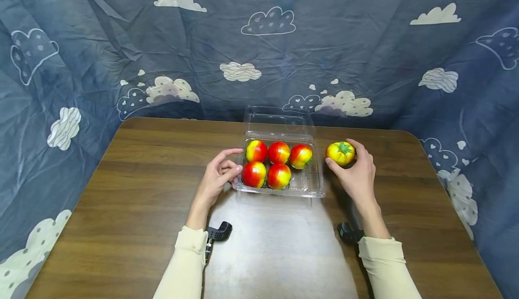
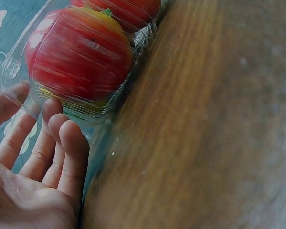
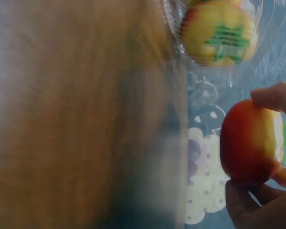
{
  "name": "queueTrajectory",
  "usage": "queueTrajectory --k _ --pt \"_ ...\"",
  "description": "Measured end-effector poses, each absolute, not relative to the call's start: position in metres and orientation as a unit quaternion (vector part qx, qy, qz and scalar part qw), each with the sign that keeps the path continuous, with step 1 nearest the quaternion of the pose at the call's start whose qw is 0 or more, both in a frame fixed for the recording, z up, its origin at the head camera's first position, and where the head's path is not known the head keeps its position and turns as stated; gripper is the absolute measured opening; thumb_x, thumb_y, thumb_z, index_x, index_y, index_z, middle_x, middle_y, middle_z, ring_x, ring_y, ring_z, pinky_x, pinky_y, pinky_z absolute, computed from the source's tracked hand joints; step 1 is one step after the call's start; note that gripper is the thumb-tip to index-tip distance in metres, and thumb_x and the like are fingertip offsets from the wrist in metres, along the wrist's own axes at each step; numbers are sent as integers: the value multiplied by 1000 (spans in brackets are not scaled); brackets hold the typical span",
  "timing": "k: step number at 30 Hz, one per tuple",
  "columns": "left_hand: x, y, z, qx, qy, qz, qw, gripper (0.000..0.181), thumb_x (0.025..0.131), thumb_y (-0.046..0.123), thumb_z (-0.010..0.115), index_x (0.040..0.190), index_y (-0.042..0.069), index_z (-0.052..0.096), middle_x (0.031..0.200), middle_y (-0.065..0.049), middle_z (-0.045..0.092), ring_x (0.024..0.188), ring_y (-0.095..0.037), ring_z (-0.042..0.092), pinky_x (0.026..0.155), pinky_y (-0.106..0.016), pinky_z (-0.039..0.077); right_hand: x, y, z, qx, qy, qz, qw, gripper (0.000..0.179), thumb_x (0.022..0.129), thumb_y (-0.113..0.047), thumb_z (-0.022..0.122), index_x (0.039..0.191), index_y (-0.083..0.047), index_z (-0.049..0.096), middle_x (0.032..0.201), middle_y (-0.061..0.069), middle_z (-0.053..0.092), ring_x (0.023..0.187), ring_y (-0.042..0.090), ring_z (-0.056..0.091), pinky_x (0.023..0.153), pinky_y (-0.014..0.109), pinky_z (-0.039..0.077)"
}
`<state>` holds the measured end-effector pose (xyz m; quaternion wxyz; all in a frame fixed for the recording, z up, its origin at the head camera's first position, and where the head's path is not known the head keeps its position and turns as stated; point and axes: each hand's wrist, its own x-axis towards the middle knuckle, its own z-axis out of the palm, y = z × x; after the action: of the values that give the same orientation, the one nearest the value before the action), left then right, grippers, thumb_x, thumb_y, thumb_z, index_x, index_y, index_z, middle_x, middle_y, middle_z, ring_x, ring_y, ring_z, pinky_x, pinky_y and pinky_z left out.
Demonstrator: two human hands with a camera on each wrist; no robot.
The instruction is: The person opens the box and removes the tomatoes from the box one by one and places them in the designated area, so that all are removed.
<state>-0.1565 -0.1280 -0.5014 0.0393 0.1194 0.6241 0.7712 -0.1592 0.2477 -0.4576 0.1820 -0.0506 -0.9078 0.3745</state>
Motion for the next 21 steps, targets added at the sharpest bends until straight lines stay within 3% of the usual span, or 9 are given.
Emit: queueTrajectory --k 10,21 --pt "-158 -128 -498 125 625 770 33 47 98 -4 68 143 1 57 79 -6 65 55 -16 54 49 -25 53 -167 255 -463 -34 -931 352 93 76 89 -28 84 152 -5 47 147 25 55 127 48 52 112 66 42" --pt "-157 -127 -500 117 623 773 38 46 99 -4 67 143 1 58 79 -5 65 55 -14 54 49 -24 52 -165 259 -462 -15 -937 343 71 82 90 -28 85 156 -4 42 151 26 51 129 48 53 113 67 43"
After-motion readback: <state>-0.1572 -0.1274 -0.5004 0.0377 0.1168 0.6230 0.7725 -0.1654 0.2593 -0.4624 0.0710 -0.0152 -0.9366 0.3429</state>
